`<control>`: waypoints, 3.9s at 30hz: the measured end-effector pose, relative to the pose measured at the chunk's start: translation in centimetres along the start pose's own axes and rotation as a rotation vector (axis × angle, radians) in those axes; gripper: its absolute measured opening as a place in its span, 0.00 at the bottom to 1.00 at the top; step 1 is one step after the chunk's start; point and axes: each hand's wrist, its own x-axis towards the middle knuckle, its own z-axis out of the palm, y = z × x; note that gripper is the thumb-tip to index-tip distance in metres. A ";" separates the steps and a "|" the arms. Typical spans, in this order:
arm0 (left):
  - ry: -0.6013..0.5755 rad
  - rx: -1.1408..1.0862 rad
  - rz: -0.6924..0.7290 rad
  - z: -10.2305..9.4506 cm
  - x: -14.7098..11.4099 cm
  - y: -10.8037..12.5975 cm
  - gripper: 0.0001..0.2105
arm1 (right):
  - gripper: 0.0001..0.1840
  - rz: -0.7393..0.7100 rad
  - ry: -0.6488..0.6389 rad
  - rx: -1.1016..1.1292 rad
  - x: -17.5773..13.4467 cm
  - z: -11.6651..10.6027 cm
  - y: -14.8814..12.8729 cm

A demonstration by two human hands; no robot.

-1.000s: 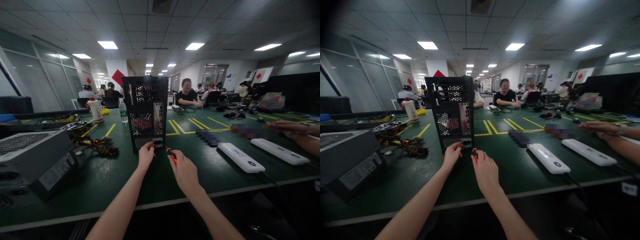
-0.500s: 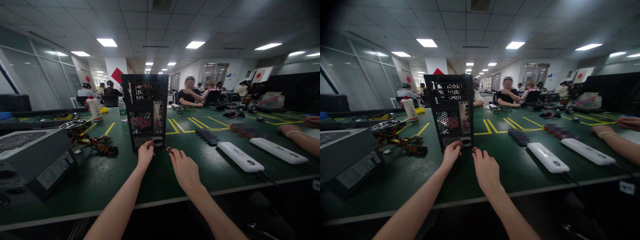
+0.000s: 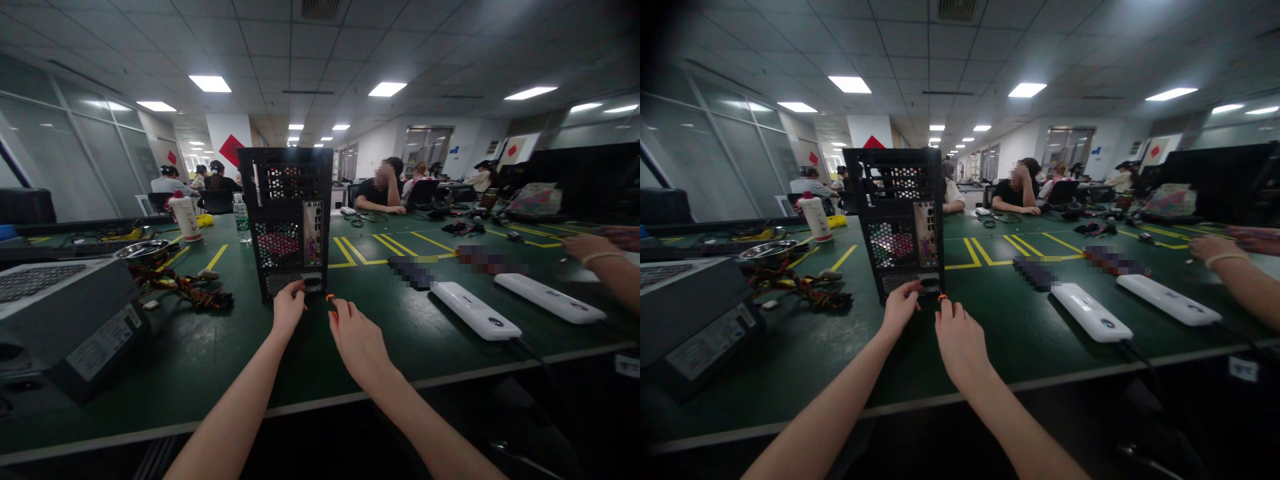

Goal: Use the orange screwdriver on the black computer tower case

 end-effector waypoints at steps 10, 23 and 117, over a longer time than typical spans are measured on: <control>0.009 0.074 0.027 0.1 0.0 -0.1 0.16 | 0.12 -0.103 0.015 0.018 0.0 -0.2 1.2; 0.068 1.005 0.435 -0.2 -0.1 1.3 0.12 | 0.09 -0.136 0.013 -0.030 0.3 -0.6 1.3; -0.195 -0.373 -0.162 -0.6 0.9 -0.5 0.13 | 0.09 1.189 -0.562 2.417 1.4 2.4 1.0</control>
